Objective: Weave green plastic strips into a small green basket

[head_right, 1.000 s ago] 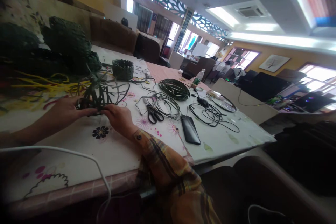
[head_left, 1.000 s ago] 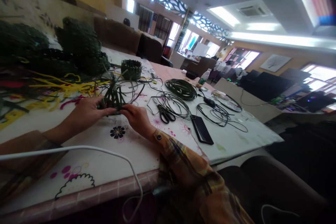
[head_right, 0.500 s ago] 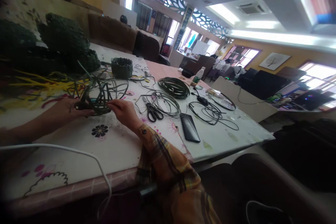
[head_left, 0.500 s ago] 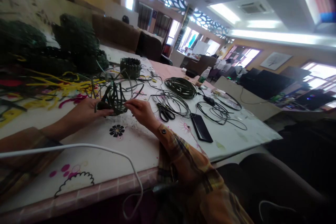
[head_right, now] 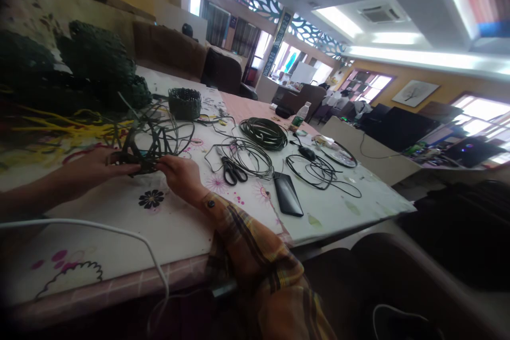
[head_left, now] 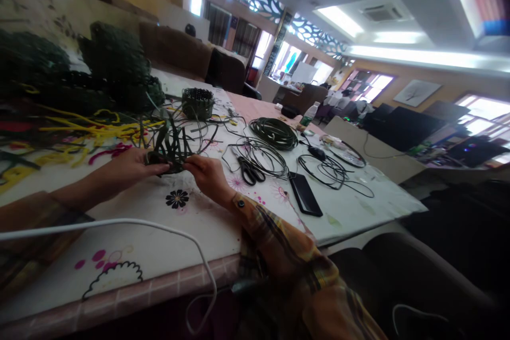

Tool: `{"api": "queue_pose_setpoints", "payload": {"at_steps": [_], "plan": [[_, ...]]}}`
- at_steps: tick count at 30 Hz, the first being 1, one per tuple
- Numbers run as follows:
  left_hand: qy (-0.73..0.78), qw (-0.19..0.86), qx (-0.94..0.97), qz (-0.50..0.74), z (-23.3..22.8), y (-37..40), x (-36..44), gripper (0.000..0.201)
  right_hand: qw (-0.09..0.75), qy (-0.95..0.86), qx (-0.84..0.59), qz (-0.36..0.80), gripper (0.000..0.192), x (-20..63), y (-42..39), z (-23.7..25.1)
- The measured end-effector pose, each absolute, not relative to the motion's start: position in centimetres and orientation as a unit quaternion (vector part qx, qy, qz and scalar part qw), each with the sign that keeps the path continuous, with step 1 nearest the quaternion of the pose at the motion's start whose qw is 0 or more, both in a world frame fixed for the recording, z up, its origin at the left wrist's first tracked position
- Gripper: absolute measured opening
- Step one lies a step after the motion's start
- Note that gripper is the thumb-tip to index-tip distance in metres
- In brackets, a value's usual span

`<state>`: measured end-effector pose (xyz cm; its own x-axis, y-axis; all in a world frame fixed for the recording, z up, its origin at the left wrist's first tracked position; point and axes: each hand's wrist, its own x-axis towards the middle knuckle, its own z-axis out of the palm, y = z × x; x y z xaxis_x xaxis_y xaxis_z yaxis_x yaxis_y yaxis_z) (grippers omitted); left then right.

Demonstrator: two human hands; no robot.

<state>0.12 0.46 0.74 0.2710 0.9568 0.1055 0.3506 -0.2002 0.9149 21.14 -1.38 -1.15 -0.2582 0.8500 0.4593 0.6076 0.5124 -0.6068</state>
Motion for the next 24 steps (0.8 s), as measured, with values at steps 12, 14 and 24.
{"api": "queue_pose_setpoints", "payload": {"at_steps": [12, 14, 24], "plan": [[0.429, 0.458, 0.690, 0.361, 2.2, 0.3, 0.1, 0.034, 0.448, -0.727, -0.453, 0.257, 0.024, 21.3, -1.1, -1.0], [0.423, 0.473, 0.680, 0.367, 2.1, 0.3, 0.1, 0.037, 0.454, -0.723, -0.454, 0.255, 0.024, 21.3, -1.1, -1.0], [0.430, 0.502, 0.648, 0.379, 1.6, 0.6, -0.2, 0.041, 0.480, -0.706, -0.439, 0.282, 0.023, 21.3, -1.6, -0.6]]}}
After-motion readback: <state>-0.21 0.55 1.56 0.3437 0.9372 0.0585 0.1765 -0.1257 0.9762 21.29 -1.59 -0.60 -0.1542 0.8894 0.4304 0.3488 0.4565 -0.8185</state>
